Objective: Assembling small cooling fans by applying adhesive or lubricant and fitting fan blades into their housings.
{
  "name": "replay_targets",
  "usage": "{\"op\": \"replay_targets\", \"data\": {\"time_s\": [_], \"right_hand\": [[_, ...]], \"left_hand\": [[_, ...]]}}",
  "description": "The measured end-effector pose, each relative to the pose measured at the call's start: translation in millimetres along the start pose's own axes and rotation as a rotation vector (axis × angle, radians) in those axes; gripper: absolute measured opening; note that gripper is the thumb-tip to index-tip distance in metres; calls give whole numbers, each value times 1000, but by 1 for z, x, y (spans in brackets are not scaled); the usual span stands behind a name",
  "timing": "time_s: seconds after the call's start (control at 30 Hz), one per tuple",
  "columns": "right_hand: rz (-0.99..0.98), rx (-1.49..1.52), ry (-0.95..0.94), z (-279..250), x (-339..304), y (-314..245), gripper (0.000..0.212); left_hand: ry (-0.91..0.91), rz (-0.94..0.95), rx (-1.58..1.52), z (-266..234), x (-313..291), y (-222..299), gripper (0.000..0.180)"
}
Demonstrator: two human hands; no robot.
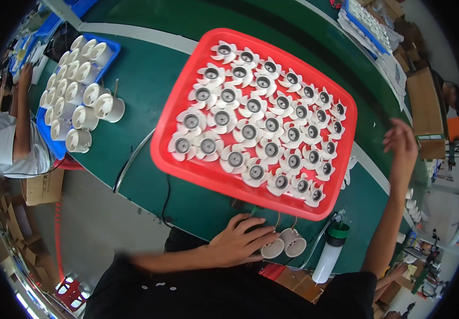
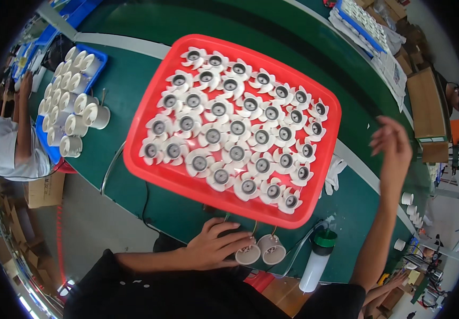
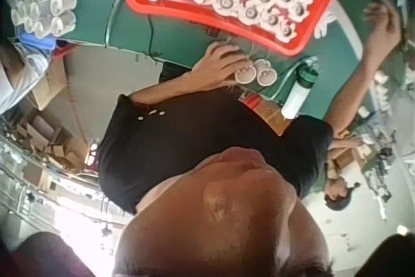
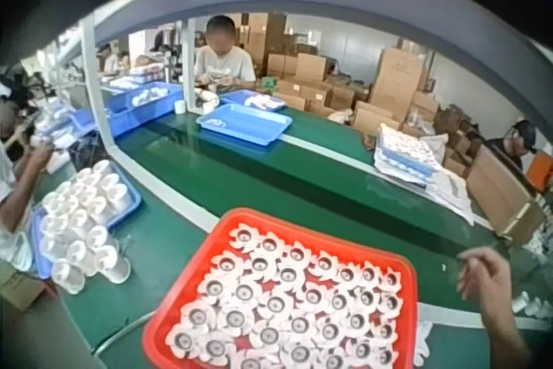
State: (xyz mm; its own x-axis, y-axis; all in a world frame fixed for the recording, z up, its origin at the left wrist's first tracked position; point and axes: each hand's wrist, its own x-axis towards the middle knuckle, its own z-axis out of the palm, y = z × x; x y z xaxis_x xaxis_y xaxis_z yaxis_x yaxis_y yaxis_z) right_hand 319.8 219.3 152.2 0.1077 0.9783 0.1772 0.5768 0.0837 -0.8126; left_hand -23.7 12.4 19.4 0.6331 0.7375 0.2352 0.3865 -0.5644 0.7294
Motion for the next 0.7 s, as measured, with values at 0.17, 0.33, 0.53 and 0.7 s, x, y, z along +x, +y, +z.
{"op": "replay_targets", "data": {"time_s": [0.17, 0.33, 0.53, 0.7], "right_hand": [[-409, -347, -334, 99, -82, -93, 23], [-587, -446, -446, 110, -120, -91, 27], [-711, -636, -584, 122, -114, -99, 32], [-1027, -936, -703, 133, -98, -110, 23]], "left_hand": [[75, 5, -8, 5, 0, -4, 76], [135, 15, -2, 2, 3, -2, 71], [117, 26, -22, 3, 2, -4, 64], [129, 54, -21, 5, 0, -5, 61]]}}
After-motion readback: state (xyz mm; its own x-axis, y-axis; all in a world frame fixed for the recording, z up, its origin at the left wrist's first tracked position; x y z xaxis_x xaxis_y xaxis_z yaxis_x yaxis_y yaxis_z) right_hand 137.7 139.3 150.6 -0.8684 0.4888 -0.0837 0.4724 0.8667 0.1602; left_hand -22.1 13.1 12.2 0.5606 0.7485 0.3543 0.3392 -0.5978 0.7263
